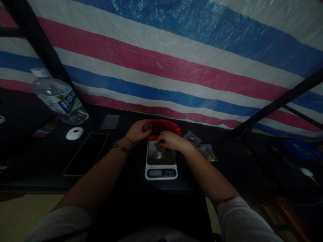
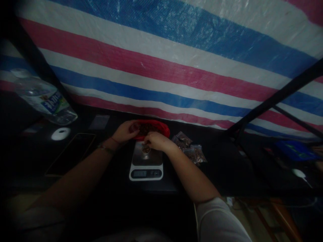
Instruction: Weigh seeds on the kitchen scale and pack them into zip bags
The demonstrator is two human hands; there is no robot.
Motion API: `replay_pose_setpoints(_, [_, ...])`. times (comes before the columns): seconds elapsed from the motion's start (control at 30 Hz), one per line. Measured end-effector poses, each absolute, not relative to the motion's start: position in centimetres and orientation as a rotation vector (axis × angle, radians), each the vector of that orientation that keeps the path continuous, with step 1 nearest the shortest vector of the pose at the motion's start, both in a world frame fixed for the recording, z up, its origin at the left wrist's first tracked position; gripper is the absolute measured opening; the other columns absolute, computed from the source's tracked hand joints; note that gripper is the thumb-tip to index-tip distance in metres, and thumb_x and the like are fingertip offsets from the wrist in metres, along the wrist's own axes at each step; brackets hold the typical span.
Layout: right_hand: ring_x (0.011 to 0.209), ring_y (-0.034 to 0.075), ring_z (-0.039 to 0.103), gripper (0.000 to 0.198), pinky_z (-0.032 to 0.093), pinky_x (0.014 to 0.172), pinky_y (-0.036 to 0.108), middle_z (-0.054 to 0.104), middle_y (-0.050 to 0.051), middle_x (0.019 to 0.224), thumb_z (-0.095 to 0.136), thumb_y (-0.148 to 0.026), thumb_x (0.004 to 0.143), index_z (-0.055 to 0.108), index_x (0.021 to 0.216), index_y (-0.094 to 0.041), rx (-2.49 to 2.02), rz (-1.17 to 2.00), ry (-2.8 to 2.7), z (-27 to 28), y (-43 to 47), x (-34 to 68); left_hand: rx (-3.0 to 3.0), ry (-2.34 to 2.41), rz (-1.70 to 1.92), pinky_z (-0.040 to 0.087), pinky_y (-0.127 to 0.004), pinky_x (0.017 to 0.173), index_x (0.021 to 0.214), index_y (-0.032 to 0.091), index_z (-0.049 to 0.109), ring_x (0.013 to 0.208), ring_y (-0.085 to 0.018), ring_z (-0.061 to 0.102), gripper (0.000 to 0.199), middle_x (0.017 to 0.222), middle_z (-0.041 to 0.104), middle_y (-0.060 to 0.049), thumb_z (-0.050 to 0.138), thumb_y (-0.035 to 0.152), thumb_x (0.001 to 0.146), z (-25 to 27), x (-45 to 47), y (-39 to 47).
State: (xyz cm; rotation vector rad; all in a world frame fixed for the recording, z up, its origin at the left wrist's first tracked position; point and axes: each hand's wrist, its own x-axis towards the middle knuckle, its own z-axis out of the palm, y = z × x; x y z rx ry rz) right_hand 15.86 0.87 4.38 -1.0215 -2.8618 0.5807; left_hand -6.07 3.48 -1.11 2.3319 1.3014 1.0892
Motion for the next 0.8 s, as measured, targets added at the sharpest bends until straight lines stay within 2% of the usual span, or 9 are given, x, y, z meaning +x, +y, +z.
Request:
replay_pose_setpoints(0.17, [0.082,0.015,0.056,0.015,0.041,0.077,0.026,0.064,0.005,0.09,0.063,-0.007,0.078,0.072,0.085,-0.015,-1.024,0.539,-2.782,6.2,0.5,16.7,2.305,1.29,1.089,0.045,-0.041,0.098,0.125,0.018,0.056,0.109,-0.026,0.06,0.053,0.12,0.064,-0.008,0.058,0.035,0.075,-0.9,-6.1,3.3])
replay_pose_setpoints(0.33, [0.082,0.014,0.057,0.01,0.042,0.075,0.024,0.062,0.004,0.088,0.064,-0.011,0.081,0.071,0.086,-0.016,-0.921,0.582,-2.716,8.7,-2.0,16.5,2.301,1.256,1.083,0.045,-0.039,0.098,0.124,0.018,0.056,0.109,-0.025,0.06,0.051,0.119,0.065,-0.008,0.058,0.036,0.076,-0.8,-6.0,3.3])
replay_pose_setpoints(0.57, [0.078,0.014,0.058,0.015,0.043,0.074,0.024,0.061,0.005,0.088,0.064,-0.007,0.08,0.074,0.083,-0.017,-0.931,0.536,-2.84,8.2,-3.8,15.5,2.289,1.286,1.105,0.046,-0.04,0.097,0.125,0.019,0.056,0.108,-0.026,0.061,0.052,0.118,0.065,-0.008,0.059,0.037,0.076,-0.9,-6.0,3.2])
replay_pose_setpoints(0.8, [0.093,0.018,0.062,0.021,0.044,0.084,0.028,0.07,0.009,0.097,0.056,-0.01,0.087,0.072,0.098,-0.015,-1.069,0.418,-2.602,7.3,-2.7,17.6,2.274,1.263,1.121,0.047,-0.04,0.096,0.124,0.018,0.056,0.108,-0.025,0.061,0.052,0.118,0.065,-0.008,0.059,0.035,0.075,-1.0,-6.0,3.3])
